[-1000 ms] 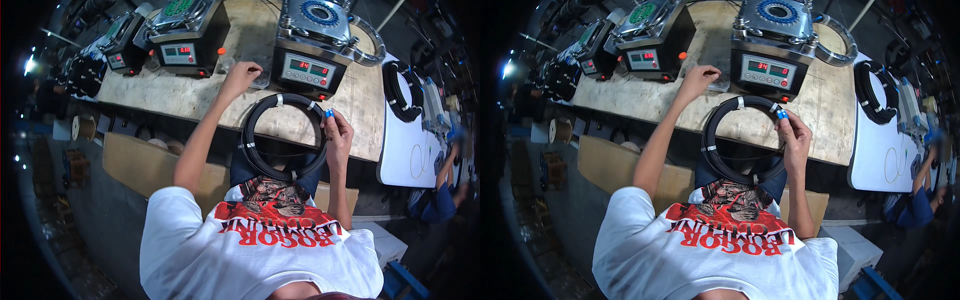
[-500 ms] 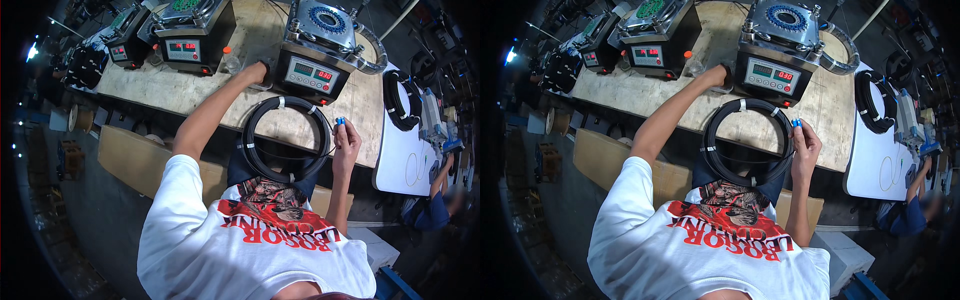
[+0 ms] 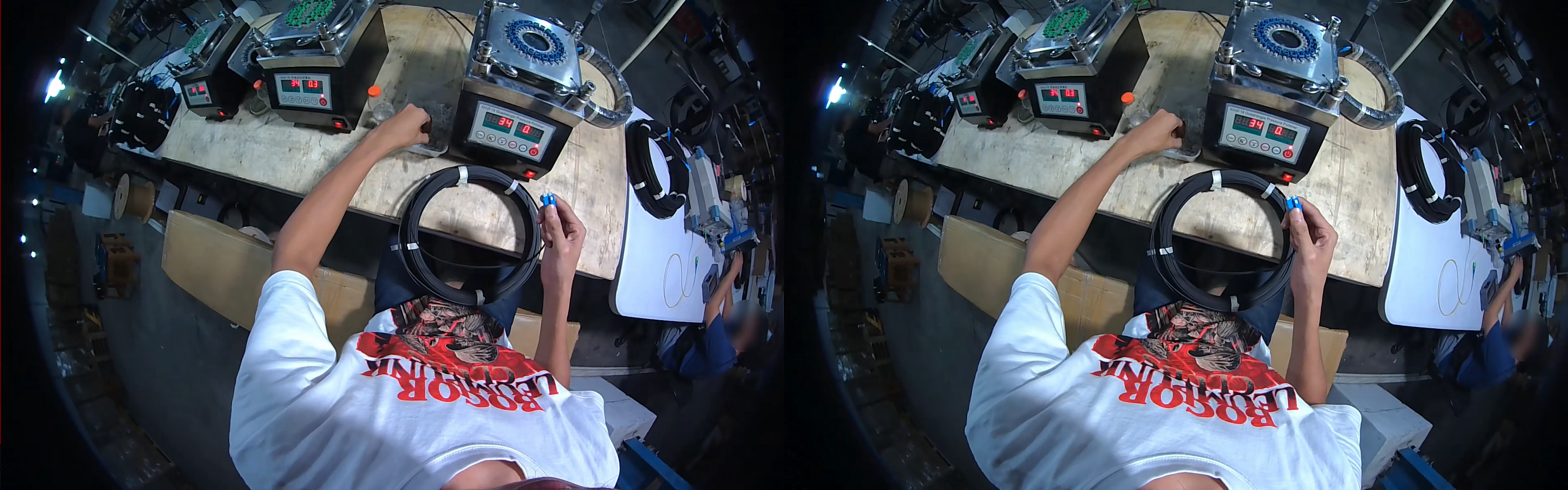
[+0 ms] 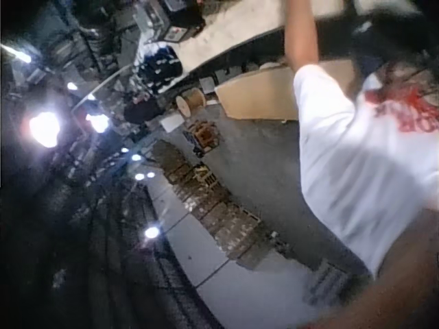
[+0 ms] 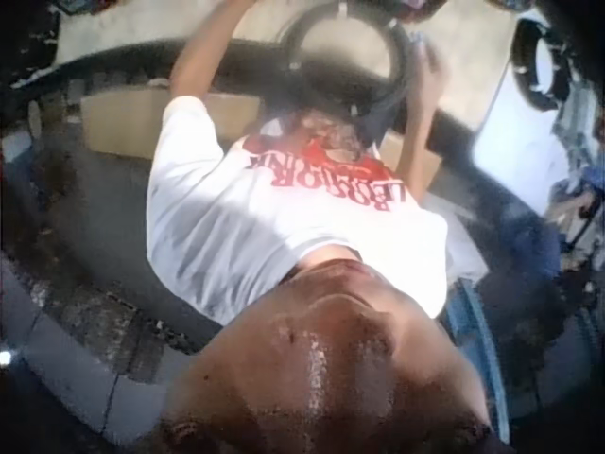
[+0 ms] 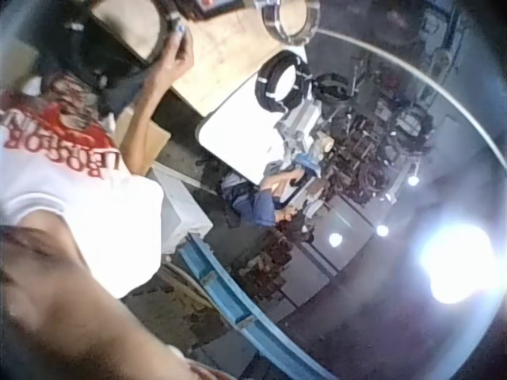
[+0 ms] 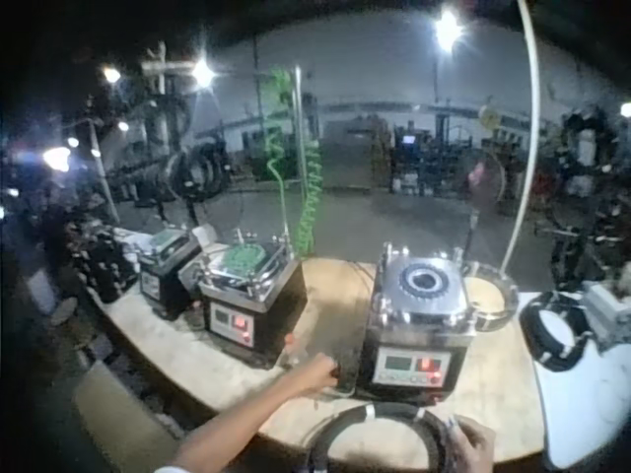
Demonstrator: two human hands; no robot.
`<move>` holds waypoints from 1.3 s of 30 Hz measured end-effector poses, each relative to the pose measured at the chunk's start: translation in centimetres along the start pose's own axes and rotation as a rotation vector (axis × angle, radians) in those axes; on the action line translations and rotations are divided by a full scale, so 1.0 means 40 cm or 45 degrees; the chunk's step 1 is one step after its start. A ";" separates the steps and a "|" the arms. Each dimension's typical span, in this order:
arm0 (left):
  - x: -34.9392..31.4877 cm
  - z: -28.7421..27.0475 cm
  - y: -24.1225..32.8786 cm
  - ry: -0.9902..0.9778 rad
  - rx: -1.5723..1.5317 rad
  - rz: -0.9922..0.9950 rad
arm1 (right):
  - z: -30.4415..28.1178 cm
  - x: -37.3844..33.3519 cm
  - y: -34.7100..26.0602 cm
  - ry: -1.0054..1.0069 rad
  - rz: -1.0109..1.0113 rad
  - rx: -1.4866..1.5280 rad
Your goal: Processing a cable coil using a specialized assembly or testing machine.
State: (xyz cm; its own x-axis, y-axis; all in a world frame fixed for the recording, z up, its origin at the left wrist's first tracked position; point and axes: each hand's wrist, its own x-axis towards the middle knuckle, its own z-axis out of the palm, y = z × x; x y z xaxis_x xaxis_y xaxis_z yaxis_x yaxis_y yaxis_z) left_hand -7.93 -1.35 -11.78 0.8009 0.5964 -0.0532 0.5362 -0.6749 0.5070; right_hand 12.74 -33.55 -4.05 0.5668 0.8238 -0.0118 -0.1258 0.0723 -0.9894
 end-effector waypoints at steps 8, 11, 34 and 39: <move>-0.090 -0.042 0.104 0.217 -0.414 0.018 | 0.007 -0.008 -0.011 0.029 0.027 -0.047; -0.144 -0.058 0.184 0.202 -0.913 -0.053 | 0.018 -0.003 -0.017 -0.036 0.032 -0.087; -0.196 -0.021 0.517 0.191 -1.228 0.306 | 0.026 0.000 -0.007 -0.186 0.013 -0.028; -0.197 -0.013 0.516 0.183 -1.283 0.303 | 0.030 0.001 -0.008 -0.179 0.002 -0.032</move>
State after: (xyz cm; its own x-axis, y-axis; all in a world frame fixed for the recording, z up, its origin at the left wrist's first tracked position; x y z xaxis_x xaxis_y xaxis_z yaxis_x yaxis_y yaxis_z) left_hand -3.32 -19.76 -0.44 0.7821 0.5862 0.2115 -0.1549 -0.1459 0.9771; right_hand 11.84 -32.87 -3.55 0.4470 0.8945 0.0053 -0.1051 0.0584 -0.9927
